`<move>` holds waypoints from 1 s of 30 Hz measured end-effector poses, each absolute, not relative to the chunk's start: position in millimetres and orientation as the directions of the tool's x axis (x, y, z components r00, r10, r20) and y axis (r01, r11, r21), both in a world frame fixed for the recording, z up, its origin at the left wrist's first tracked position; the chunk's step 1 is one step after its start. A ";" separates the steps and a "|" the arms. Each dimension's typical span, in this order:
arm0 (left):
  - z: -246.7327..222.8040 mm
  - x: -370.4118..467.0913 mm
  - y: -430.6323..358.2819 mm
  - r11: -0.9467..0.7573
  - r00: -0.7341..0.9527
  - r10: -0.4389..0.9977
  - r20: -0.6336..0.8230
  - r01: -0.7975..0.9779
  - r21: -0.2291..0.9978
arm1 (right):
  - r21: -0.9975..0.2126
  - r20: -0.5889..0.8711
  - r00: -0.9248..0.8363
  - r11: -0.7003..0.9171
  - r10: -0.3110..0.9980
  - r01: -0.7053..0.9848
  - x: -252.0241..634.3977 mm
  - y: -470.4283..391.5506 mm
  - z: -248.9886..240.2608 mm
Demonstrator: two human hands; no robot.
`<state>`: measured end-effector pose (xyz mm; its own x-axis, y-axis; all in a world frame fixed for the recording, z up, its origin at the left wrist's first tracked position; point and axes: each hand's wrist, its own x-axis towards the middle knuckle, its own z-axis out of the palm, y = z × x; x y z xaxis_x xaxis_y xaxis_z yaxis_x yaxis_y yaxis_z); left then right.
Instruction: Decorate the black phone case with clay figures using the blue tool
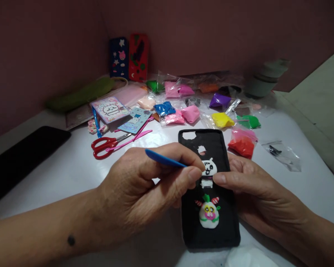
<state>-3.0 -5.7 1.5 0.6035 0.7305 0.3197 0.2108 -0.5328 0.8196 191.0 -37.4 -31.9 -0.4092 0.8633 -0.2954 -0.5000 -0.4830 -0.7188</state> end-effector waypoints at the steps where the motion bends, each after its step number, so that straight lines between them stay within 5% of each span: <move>1: 1.5 -3.1 -5.8 -0.535 0.603 0.728 0.326 0.202 0.820 | -0.723 -0.298 -0.402 -0.480 0.865 -0.496 190.6 -37.2 -31.8; 30: 2.3 -5.6 -5.6 -0.610 0.656 0.676 0.336 0.242 0.754 | -0.697 -0.303 -0.378 -0.474 0.875 -0.539 187.2 -36.4 -29.2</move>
